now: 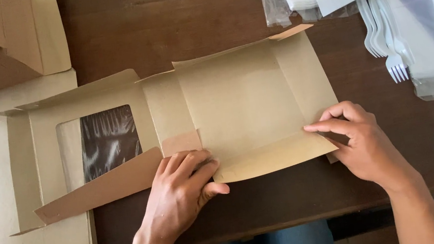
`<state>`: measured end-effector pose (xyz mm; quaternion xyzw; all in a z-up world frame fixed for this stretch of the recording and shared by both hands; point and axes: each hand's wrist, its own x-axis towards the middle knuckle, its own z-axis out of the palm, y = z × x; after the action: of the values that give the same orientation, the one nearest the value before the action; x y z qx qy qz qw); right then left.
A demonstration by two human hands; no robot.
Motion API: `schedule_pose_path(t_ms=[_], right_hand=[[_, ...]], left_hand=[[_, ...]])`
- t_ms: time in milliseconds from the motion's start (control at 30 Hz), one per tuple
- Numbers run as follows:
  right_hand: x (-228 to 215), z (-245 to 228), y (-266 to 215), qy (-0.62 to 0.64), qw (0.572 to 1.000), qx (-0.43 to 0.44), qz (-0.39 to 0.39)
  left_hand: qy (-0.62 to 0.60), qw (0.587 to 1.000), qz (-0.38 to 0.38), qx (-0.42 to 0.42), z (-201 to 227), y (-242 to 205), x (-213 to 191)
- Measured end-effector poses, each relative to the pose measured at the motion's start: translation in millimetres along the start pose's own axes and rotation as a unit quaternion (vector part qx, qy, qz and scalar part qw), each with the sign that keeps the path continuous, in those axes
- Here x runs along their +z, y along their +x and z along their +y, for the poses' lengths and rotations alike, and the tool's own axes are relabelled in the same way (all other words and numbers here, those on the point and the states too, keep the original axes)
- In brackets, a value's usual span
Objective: The person folds and assembles a flat cardboard box with a clear window. They fold the side flaps, tuck tabs into slots, and secure the box into its final shape on a wooden table.
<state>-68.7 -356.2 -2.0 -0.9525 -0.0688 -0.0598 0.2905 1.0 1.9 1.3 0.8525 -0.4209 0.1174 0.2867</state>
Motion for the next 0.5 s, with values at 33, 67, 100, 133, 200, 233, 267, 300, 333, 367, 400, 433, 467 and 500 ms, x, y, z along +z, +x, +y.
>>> schedule_pose_path(t_ms=[33,67,100,133,200,233,267,300,333,367,400,433,467,500], right_hand=[[1,1,1,0.015,1.0,0.009,0.001],[2,3,1,0.031,0.999,0.018,0.003],[2,3,1,0.032,0.999,0.017,0.003],[2,2,2,0.039,0.999,0.024,0.002],[1,2,4,0.047,0.998,0.031,0.001],[1,1,5,0.05,0.998,0.031,0.002],[1,1,5,0.053,0.998,0.032,0.004],[0,-1,7,0.054,0.998,0.032,0.004],[0,-2,8,0.056,0.998,0.035,0.006],[-1,-4,10,0.059,0.997,0.038,0.008],[0,-5,13,0.06,0.997,0.038,0.008],[0,-6,15,0.053,0.998,0.035,0.016],[0,-8,18,0.047,0.998,0.033,0.024],[3,-2,17,0.047,0.998,0.032,0.025]], left_hand=[[0.009,1.0,-0.008,0.005,-2,-1,0],[0.017,1.0,-0.016,0.01,-3,-2,1],[0.018,1.0,-0.016,0.01,-5,-4,3],[0.012,1.0,-0.02,0.002,-6,-6,5],[0.006,1.0,-0.025,-0.005,-9,-7,8],[-0.005,1.0,-0.022,-0.015,-9,-6,8],[-0.016,0.999,-0.019,-0.024,-10,-6,9],[-0.015,0.999,-0.02,-0.025,-10,-5,10],[-0.046,0.997,-0.009,-0.055,-9,-3,10],[-0.077,0.993,0.002,-0.085,-9,-1,11],[-0.076,0.994,0.002,-0.085,-9,1,10],[-0.083,0.99,0.003,-0.112,-8,2,10],[-0.09,0.986,0.004,-0.14,-8,4,10],[-0.09,0.986,0.004,-0.139,-7,4,11]])
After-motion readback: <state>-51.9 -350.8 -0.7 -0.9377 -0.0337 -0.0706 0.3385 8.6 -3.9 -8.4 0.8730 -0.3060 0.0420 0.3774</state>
